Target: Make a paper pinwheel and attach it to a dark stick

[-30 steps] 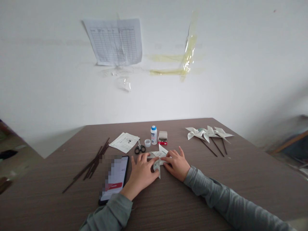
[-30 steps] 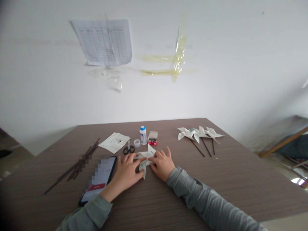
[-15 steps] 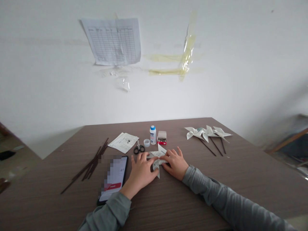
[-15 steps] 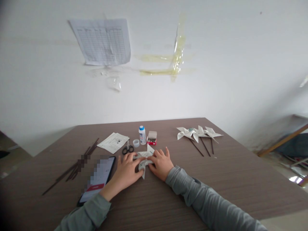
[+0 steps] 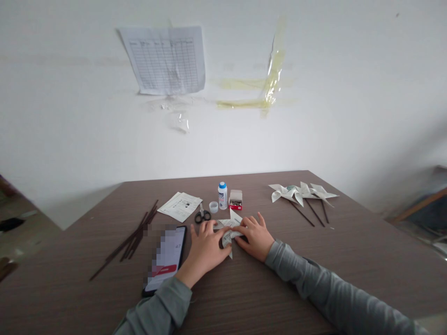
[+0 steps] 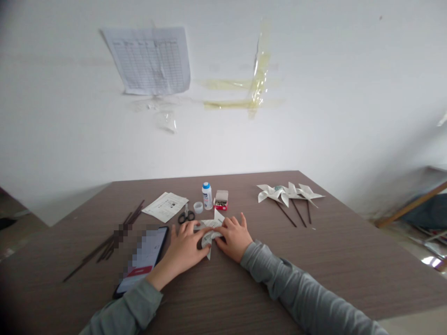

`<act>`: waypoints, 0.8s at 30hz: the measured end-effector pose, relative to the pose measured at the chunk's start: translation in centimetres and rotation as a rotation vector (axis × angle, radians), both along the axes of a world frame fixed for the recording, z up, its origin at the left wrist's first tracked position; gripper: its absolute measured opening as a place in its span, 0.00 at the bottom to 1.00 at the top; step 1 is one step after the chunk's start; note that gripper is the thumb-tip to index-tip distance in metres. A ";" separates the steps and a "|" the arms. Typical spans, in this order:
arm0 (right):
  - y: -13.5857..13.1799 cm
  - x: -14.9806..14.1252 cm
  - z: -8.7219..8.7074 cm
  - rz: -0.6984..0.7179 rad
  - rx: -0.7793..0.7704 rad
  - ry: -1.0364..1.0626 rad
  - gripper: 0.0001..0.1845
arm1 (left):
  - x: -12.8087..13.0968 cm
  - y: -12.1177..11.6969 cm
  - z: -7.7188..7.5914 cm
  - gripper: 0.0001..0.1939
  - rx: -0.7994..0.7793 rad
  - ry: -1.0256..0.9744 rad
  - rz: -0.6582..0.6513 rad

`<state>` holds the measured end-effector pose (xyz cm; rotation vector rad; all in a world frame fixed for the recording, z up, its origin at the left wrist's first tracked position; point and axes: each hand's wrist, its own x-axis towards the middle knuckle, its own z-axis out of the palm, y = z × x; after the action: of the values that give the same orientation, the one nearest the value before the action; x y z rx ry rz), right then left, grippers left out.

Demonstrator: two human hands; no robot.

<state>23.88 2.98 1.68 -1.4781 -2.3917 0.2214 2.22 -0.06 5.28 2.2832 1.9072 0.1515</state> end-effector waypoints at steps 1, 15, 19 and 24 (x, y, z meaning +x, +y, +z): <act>0.0 -0.1 0.0 -0.001 -0.005 -0.005 0.22 | 0.0 0.0 0.1 0.33 -0.007 0.002 -0.001; 0.4 0.6 -0.6 0.020 -0.003 0.044 0.18 | -0.2 -0.2 -0.3 0.31 0.034 -0.018 0.012; 0.3 0.5 -0.6 0.009 -0.010 0.066 0.18 | -0.2 -0.4 -0.5 0.29 0.072 -0.036 -0.012; 0.2 0.2 -0.5 0.004 -0.003 0.032 0.18 | -0.1 -0.5 -0.2 0.28 0.064 -0.039 -0.012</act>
<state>24.04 3.19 1.15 -1.4603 -2.3703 0.2483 2.13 -0.52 5.06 2.3139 1.8960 0.2572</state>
